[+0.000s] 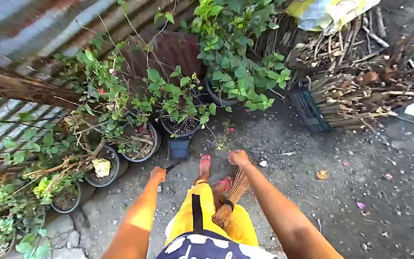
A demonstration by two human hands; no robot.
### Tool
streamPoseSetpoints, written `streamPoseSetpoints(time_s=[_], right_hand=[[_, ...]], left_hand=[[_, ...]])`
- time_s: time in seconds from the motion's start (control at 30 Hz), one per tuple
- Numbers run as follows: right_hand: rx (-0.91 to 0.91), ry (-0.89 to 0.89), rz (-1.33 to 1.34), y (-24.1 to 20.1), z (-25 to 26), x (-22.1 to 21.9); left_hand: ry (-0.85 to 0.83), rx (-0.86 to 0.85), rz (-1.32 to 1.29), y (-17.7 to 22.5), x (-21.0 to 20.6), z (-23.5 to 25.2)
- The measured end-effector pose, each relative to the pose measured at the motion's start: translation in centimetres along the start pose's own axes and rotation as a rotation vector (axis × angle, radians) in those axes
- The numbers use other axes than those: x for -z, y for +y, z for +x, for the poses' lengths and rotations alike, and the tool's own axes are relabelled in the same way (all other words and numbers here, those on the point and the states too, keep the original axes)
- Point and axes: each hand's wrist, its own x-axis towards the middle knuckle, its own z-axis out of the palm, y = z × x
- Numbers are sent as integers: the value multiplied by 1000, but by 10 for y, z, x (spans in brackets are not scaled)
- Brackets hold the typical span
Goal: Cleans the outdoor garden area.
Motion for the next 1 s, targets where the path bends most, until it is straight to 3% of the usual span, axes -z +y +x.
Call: streamPoseSetpoints(time_s=[0.1,0.2,0.37,0.5,0.73,0.87,1.0], right_hand=[[-36,41,211,-52,47,-10],[-93,70,324,-75,84,-26],[159,-65,-193,-86,128,-64],[92,-171,-303,-86,130,-88],[310,-134,-695,-83,67,-79],[312,-61,-937,-117,-2,-68],[353,-59,-1033,-158,-31,-58]], left_hand=[[-42,-67,143,12,-9,18],[-87,-87,233,18,-21,25],[-133,-101,206,16,-23,21],[-169,-94,213,8,-30,28],[-183,-45,232,17,-31,24],[-188,-30,220,21,-25,15],[-181,-56,237,27,-23,12]])
